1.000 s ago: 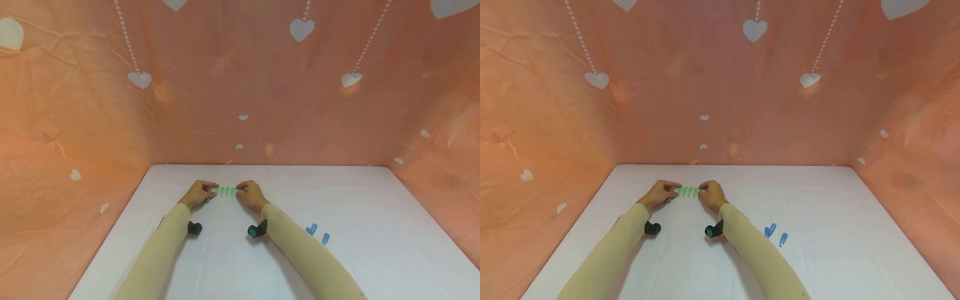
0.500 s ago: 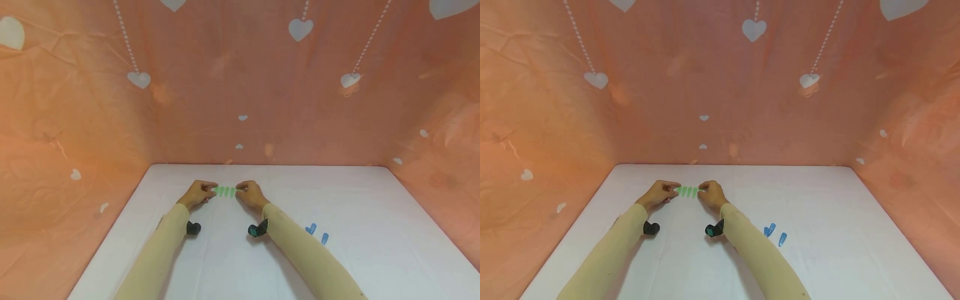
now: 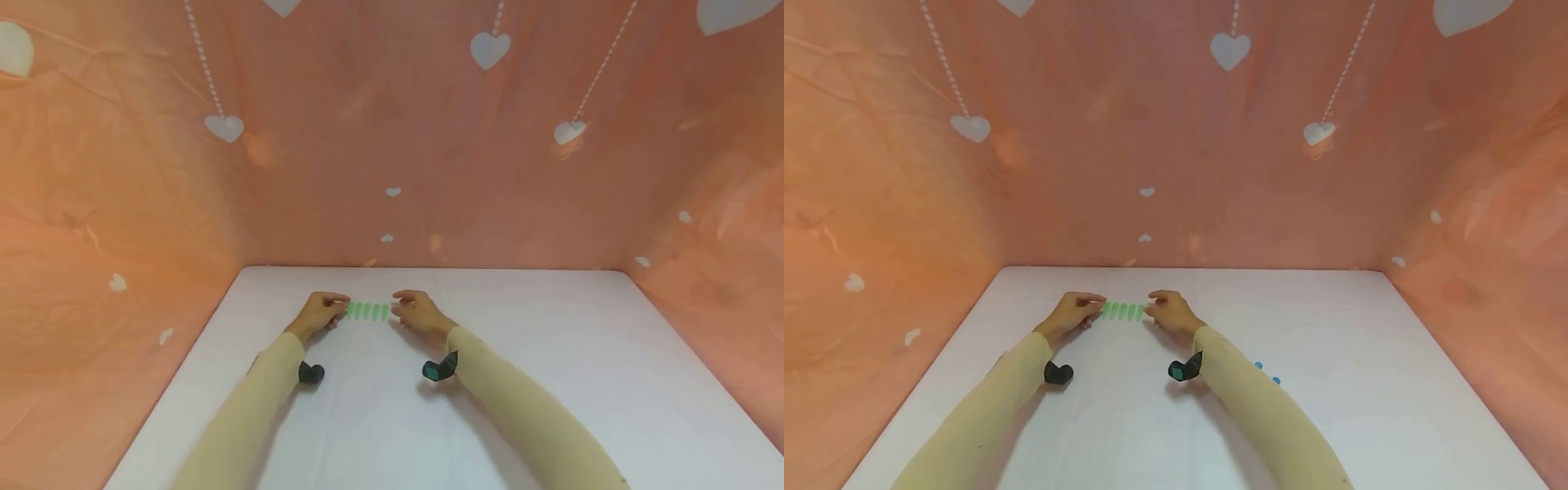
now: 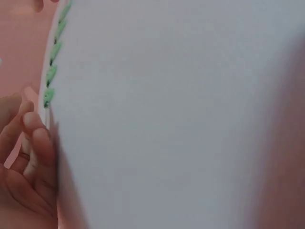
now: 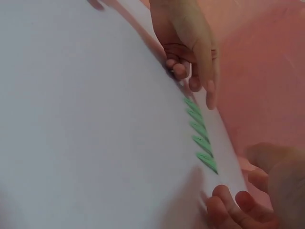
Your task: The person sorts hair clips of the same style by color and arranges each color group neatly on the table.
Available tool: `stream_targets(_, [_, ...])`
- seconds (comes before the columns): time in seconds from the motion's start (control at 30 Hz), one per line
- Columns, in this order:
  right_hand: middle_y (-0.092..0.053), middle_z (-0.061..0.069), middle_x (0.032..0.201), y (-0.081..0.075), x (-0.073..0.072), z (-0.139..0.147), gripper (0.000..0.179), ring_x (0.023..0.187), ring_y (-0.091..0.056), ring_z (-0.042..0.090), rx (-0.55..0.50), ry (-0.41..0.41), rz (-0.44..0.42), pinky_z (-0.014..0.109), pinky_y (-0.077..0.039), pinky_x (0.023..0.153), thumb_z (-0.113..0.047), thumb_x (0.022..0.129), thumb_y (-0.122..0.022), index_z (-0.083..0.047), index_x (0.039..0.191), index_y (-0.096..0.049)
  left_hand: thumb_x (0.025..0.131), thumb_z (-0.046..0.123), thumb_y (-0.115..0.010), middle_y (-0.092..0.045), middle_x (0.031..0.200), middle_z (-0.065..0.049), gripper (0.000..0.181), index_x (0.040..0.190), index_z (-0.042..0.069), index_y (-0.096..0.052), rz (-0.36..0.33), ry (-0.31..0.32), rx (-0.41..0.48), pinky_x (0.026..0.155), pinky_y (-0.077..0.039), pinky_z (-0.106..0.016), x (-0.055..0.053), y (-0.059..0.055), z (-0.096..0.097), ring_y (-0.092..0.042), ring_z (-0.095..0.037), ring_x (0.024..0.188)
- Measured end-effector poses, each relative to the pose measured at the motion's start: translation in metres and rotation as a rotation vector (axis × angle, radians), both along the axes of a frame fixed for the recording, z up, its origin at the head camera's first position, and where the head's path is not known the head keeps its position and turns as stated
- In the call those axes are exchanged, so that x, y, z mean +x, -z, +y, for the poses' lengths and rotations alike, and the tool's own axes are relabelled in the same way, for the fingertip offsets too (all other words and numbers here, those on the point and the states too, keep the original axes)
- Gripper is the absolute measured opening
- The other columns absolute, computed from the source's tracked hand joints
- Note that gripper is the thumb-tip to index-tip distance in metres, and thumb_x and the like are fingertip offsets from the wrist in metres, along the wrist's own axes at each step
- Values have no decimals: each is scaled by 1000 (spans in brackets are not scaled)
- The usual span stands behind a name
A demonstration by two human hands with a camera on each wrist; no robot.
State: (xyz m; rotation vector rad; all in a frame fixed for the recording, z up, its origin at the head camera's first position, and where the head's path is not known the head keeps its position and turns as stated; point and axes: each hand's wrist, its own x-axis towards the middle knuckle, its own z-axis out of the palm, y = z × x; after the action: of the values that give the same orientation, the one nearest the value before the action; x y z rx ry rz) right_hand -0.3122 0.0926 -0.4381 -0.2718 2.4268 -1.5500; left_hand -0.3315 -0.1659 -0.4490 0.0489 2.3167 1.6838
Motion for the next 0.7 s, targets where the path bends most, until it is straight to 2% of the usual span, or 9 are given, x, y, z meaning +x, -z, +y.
stream_targets(0.13, [-52,28,138,-10,3,13,44,85,-68,25,20,-22,16,32,-58,73,-13,100,-60,4,140,-54,104,11,-55,-51,68,1,36,136,-5,-58,-8,43,57,52,-41,-19,2,-6,3,-44,-7,55])
stream_targets(0.2, [-55,27,135,-16,4,20,43,89,-69,31,43,-39,48,34,-59,73,-13,100,-59,5,139,-55,105,11,-54,-51,73,-1,37,137,-6,-55,-30,73,110,53,-39,-21,3,-10,6,-43,-8,57])
stream_targets(0.27, [-58,27,132,-21,7,27,41,90,-69,34,74,-56,86,33,-58,73,-13,100,-59,6,137,-57,104,11,-54,-52,78,-3,36,136,-7,-56,-10,101,92,53,-39,-21,4,-14,10,-45,-8,58])
stream_targets(0.33, [-62,26,128,-24,11,34,39,89,-69,36,96,-67,121,30,-56,72,-12,99,-59,7,134,-59,104,10,-53,-55,82,-6,35,135,-8,-57,44,135,34,54,-40,-21,5,-18,15,-47,-9,59])
stream_targets(0.47, [-65,25,122,-27,20,50,37,87,-68,33,124,-87,165,25,-52,69,-11,98,-60,8,130,-61,102,10,-56,-59,82,-13,31,127,-7,-64,151,162,-77,53,-44,-23,9,-22,27,-50,-11,57])
stream_targets(0.57, [-66,25,120,-27,30,63,37,87,-69,33,135,-98,178,25,-51,69,-13,98,-60,7,129,-62,101,9,-58,-60,82,-15,28,123,-6,-67,170,181,-85,52,-44,-25,16,-23,38,-50,-12,55])
stream_targets(0.7, [-65,28,123,-30,44,85,37,88,-69,34,125,-103,190,27,-53,69,-13,99,-61,7,129,-62,101,8,-58,-63,89,-16,26,121,-4,-69,169,239,-85,53,-46,-25,29,-22,54,-51,-12,56])
